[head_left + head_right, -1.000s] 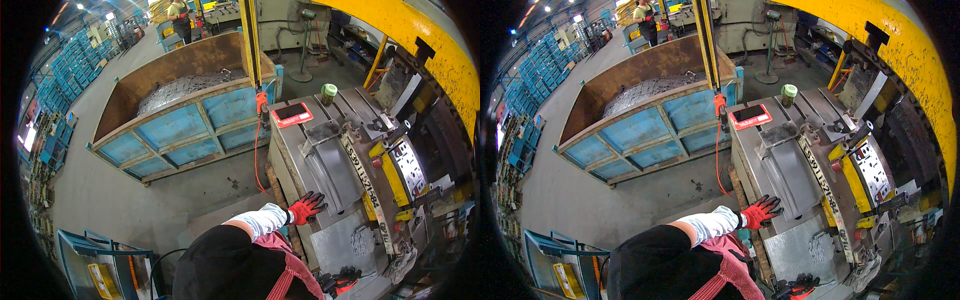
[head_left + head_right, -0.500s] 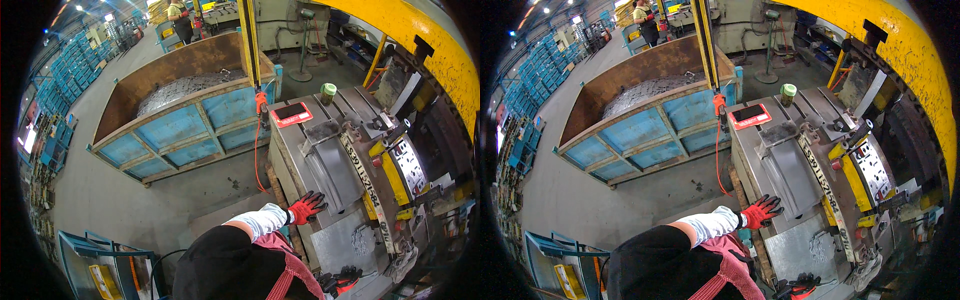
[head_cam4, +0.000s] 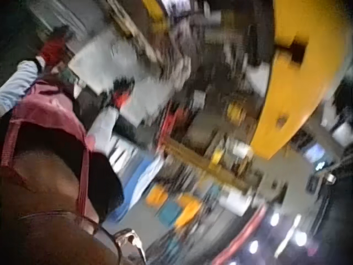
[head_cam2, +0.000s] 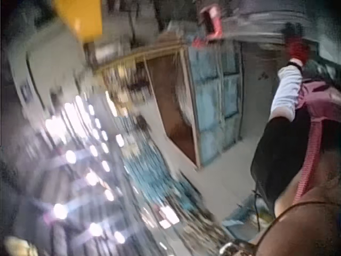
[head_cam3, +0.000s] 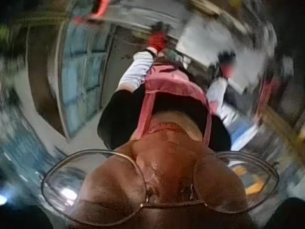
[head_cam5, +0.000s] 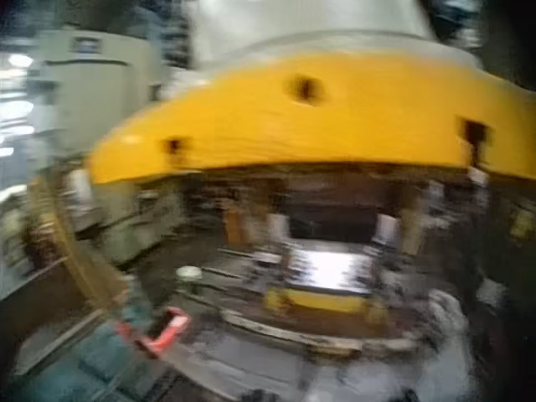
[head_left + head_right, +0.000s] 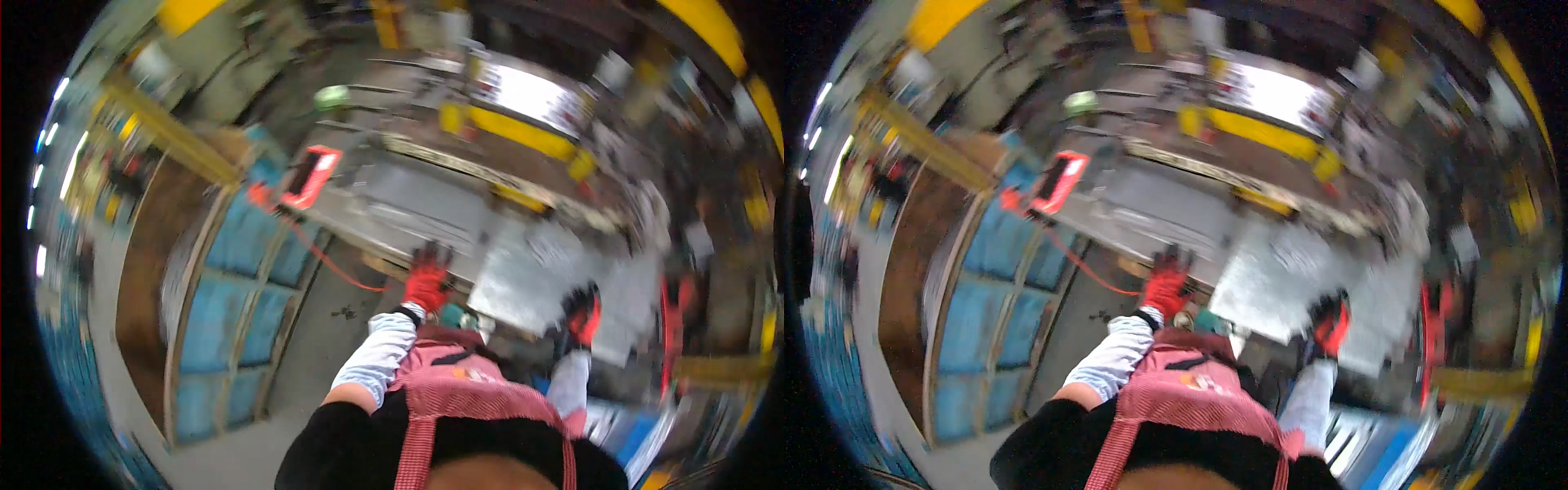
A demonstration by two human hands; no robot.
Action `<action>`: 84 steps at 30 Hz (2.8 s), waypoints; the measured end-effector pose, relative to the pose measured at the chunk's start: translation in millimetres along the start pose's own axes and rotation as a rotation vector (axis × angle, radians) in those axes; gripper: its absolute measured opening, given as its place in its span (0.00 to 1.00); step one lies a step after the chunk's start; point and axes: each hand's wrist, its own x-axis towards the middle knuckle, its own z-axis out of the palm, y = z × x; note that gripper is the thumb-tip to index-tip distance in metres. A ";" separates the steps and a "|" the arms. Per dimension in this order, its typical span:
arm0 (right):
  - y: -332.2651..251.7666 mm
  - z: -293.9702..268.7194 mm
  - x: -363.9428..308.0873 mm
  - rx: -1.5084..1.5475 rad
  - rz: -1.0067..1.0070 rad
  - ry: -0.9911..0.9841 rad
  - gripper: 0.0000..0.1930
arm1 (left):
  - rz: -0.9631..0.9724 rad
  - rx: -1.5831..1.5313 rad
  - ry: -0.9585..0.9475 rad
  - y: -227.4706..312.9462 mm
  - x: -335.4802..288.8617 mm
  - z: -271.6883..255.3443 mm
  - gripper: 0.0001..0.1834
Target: Placing metal sheets into a stamping press and using a tool to adjust or secure them.
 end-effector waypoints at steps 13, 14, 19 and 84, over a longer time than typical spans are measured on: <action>-11.3 13.2 -3.2 0.155 -0.016 0.158 0.21 | -0.028 0.095 -0.037 6.9 0.3 23.4 0.43; -11.1 10.9 -2.3 0.163 -0.010 0.157 0.21 | -0.027 0.094 -0.049 6.7 0.3 23.0 0.43; -5.8 5.0 2.3 0.195 0.018 0.138 0.20 | -0.036 0.095 -0.077 5.2 -0.8 20.3 0.45; -49.7 173.9 -80.5 -1.065 0.024 -0.751 0.32 | 0.170 -1.601 -0.047 78.1 20.9 -84.0 0.31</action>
